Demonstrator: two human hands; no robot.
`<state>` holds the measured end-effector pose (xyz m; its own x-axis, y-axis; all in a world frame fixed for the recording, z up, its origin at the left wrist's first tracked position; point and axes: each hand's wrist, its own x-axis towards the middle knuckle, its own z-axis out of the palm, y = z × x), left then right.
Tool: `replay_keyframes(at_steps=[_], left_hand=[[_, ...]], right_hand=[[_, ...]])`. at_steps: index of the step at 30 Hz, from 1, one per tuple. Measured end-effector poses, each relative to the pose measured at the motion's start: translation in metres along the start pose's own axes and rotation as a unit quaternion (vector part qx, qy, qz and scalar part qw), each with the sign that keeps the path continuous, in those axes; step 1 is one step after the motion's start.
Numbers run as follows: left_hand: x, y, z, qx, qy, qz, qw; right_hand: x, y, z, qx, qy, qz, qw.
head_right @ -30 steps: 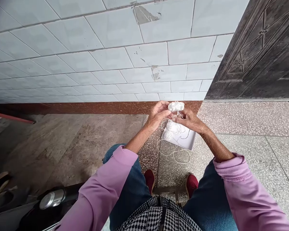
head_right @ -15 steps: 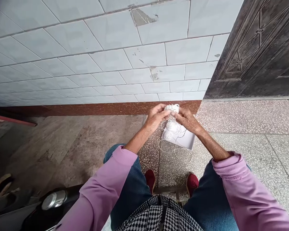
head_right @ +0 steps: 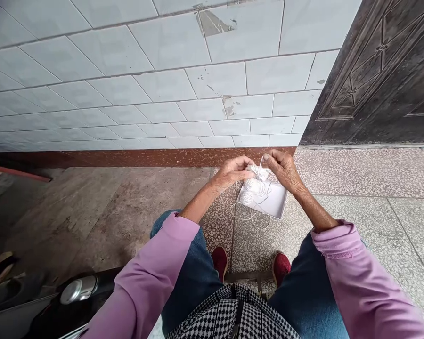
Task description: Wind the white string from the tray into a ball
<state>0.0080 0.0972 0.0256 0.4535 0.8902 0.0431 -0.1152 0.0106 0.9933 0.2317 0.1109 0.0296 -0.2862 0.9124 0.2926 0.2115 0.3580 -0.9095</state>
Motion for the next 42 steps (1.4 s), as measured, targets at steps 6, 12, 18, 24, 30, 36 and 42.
replay_keyframes(at_steps=[6, 12, 18, 24, 30, 36, 42], left_hand=[[0.007, -0.007, -0.003, -0.058, 0.109, 0.017, 0.992], [0.019, -0.020, -0.012, 0.070, 0.163, 0.055, 0.983], [0.008, -0.005, -0.003, -0.017, 0.026, -0.014, 0.999], [0.005, -0.002, 0.003, -0.154, 0.074, -0.017, 0.985], [0.009, -0.011, -0.002, -0.060, 0.155, 0.013, 0.986], [0.008, -0.007, -0.006, -0.030, 0.108, -0.006, 0.994], [0.008, -0.019, -0.002, -0.143, 0.093, -0.058, 0.984]], right_hand=[[-0.012, 0.014, 0.034, -0.036, -0.144, 0.012, 0.989], [-0.012, -0.008, 0.025, -0.044, -0.139, -0.021, 0.989], [0.001, -0.004, -0.003, -0.004, -0.008, -0.008, 1.000], [-0.002, 0.007, 0.017, 0.012, -0.067, 0.013, 0.998], [-0.003, 0.004, 0.025, 0.022, -0.072, 0.021, 0.997], [-0.002, 0.001, 0.015, 0.007, -0.068, 0.044, 0.997], [-0.006, -0.012, 0.017, 0.027, -0.074, 0.029, 0.997]])
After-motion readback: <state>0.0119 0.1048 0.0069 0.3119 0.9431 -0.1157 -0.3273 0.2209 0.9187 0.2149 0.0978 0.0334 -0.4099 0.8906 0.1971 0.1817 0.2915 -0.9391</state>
